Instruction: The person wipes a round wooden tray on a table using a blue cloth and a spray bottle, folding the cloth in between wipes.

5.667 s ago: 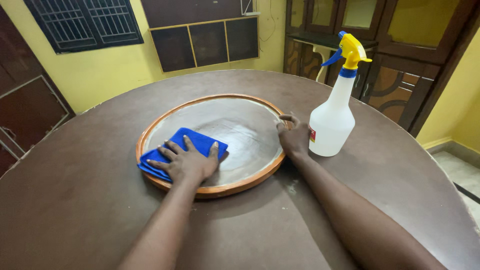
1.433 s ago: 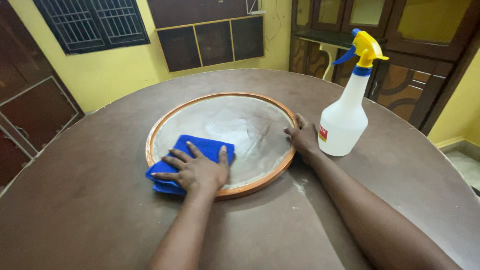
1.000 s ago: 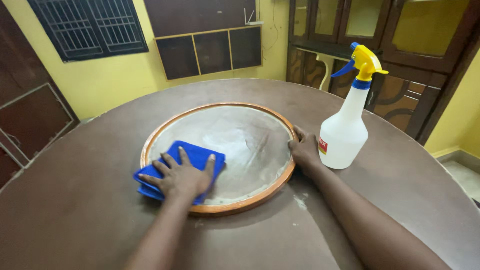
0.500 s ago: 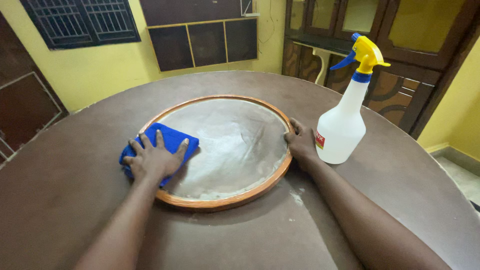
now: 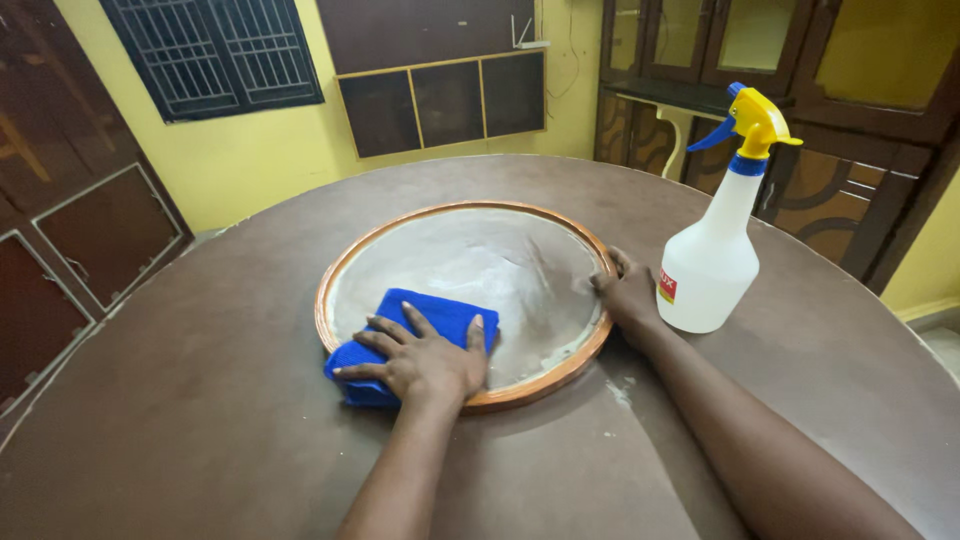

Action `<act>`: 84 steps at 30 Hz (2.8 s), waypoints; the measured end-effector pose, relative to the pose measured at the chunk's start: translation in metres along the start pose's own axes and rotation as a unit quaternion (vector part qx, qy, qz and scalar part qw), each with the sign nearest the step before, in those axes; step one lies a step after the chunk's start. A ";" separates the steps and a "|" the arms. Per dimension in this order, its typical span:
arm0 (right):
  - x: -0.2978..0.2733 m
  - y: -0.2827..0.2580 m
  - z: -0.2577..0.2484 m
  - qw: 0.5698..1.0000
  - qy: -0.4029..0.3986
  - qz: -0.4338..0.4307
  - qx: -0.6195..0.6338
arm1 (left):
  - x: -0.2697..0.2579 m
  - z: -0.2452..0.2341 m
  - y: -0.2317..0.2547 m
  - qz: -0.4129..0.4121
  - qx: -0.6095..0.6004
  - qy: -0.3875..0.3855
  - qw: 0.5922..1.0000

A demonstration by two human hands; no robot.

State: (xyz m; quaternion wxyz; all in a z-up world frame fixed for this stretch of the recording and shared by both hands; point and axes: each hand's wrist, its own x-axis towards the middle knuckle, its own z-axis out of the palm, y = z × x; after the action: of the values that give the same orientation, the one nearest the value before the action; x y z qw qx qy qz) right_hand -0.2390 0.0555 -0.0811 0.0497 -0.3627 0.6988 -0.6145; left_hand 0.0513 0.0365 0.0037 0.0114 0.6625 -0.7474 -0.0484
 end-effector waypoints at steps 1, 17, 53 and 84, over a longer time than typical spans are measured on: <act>0.002 0.001 0.001 1.000 -0.009 -0.002 0.026 | -0.002 -0.001 0.001 0.004 0.004 -0.011 1.000; 0.000 -0.005 0.000 0.993 -0.060 -0.001 0.099 | 0.127 0.005 -0.065 0.085 0.013 0.051 0.995; 0.006 0.007 0.003 0.998 -0.024 -0.011 0.065 | 0.090 0.020 -0.045 0.052 -0.026 0.104 0.993; 0.001 -0.007 -0.001 0.989 -0.030 0.068 0.130 | 0.069 0.021 -0.030 0.018 -0.033 0.123 0.992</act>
State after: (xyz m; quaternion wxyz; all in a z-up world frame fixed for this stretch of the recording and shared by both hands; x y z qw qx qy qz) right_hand -0.2370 0.0554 -0.0743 0.1592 -0.3231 0.6345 -0.6839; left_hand 0.0708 -0.0340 -0.0233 0.1262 0.6490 -0.7502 0.0095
